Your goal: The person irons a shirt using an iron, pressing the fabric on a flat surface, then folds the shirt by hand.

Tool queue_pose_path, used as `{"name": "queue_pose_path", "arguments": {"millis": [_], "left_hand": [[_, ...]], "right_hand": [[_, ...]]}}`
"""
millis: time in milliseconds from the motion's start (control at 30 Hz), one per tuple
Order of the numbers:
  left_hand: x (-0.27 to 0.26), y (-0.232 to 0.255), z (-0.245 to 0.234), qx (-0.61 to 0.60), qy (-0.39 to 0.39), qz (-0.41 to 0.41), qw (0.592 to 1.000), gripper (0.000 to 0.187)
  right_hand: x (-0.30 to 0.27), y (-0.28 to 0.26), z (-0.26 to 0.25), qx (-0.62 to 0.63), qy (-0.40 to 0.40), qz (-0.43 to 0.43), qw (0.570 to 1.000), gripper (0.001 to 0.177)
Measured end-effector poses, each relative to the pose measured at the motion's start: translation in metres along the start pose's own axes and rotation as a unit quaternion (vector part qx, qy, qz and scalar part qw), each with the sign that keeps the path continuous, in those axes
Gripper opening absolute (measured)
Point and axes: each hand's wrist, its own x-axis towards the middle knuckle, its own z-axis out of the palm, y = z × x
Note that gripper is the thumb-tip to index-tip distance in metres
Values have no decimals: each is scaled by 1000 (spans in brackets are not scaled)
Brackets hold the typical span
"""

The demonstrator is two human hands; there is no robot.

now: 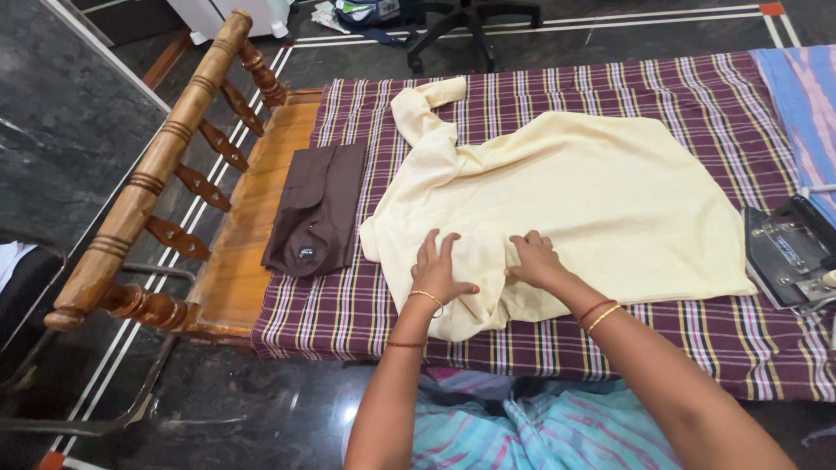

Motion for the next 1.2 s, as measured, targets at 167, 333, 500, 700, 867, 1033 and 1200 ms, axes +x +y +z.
{"name": "queue_pose_path", "arguments": {"millis": [167, 333, 500, 700, 867, 1033, 1200], "left_hand": [[6, 6, 24, 132, -21, 63, 989, 119], [18, 7, 41, 159, -10, 99, 982, 124], [22, 22, 29, 167, -62, 105, 978, 132], [23, 31, 19, 207, -176, 156, 950, 67], [12, 2, 63, 210, -171, 214, 939, 40], [-15, 21, 93, 153, -152, 220, 951, 46], [-40, 74, 91, 238, -186, 124, 945, 62]], "right_hand": [[1, 9, 11, -9, -35, 68, 997, 53], [9, 22, 43, 69, 64, -72, 993, 52], [8, 19, 41, 144, 36, -38, 988, 31], [-17, 15, -13, 458, -229, -120, 850, 22], [-25, 80, -37, 357, -129, -16, 925, 28], [-69, 189, -45, -130, -64, -61, 988, 11], [-115, 223, -66, -246, 0, -7, 969, 18]]}}
